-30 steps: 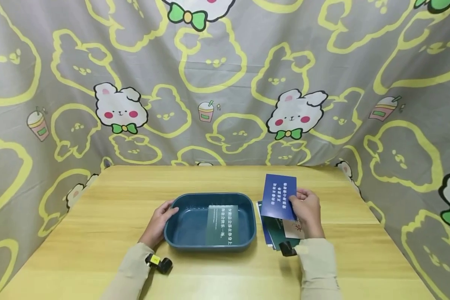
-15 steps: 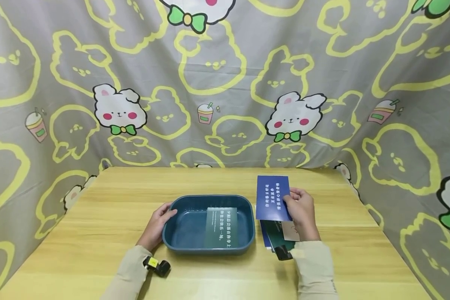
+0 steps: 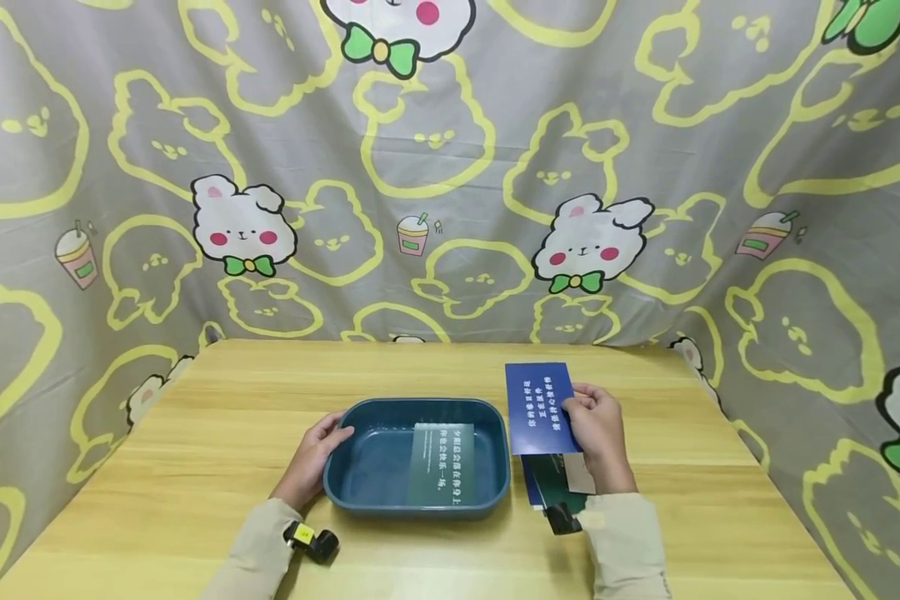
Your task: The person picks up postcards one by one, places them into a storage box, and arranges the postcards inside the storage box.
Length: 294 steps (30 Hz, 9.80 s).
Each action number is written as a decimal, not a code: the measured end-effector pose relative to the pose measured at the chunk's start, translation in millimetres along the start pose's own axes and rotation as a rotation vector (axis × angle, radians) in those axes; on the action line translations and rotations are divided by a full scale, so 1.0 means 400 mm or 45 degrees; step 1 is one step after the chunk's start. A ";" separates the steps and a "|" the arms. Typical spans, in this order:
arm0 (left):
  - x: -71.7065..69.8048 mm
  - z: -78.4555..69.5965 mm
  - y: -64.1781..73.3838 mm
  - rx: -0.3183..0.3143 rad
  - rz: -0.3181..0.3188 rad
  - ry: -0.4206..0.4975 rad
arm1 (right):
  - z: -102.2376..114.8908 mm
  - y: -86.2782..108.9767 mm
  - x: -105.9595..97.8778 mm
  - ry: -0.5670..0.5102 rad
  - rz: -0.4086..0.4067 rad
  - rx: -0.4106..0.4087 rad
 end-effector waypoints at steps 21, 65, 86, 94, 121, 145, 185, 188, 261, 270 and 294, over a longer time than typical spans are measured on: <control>0.000 0.001 -0.008 0.023 -0.008 0.006 | 0.014 0.001 0.011 -0.008 0.092 -0.014; 0.001 -0.006 0.000 0.043 -0.008 0.019 | 0.025 0.025 0.153 -0.061 0.267 -0.132; -0.001 0.009 -0.003 0.061 0.017 0.008 | 0.006 0.044 0.205 0.166 0.350 -0.126; 0.000 0.010 -0.003 0.065 0.013 0.016 | 0.006 0.056 0.222 0.276 0.330 -0.124; -0.002 0.012 -0.009 0.021 -0.010 0.000 | 0.008 0.077 0.264 0.605 0.424 -0.267; -0.001 0.010 -0.005 0.029 -0.011 0.007 | 0.010 0.104 0.286 0.861 0.569 -0.353; 0.007 -0.001 0.002 0.043 -0.014 -0.038 | 0.031 0.135 0.286 1.099 0.678 -0.232; 0.008 -0.002 0.004 0.040 -0.015 -0.043 | 0.031 0.138 0.289 1.097 0.701 -0.263; 0.001 0.007 -0.009 0.020 -0.012 -0.028 | 0.006 0.149 0.332 1.295 0.943 -0.308; -0.001 0.010 0.000 0.023 -0.013 -0.053 | 0.002 0.152 0.336 1.309 0.935 -0.354; 0.000 0.006 0.001 0.033 -0.006 -0.040 | 0.005 0.154 0.334 1.339 0.949 -0.395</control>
Point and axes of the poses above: each hand's wrist, its own y-axis away from the middle knuckle, its own x-axis out of the palm, z = x × y, the point moved 2 cm from there along -y, towards the middle knuckle, and after that the axes turned 12 degrees about z, right-handed, at the moved point
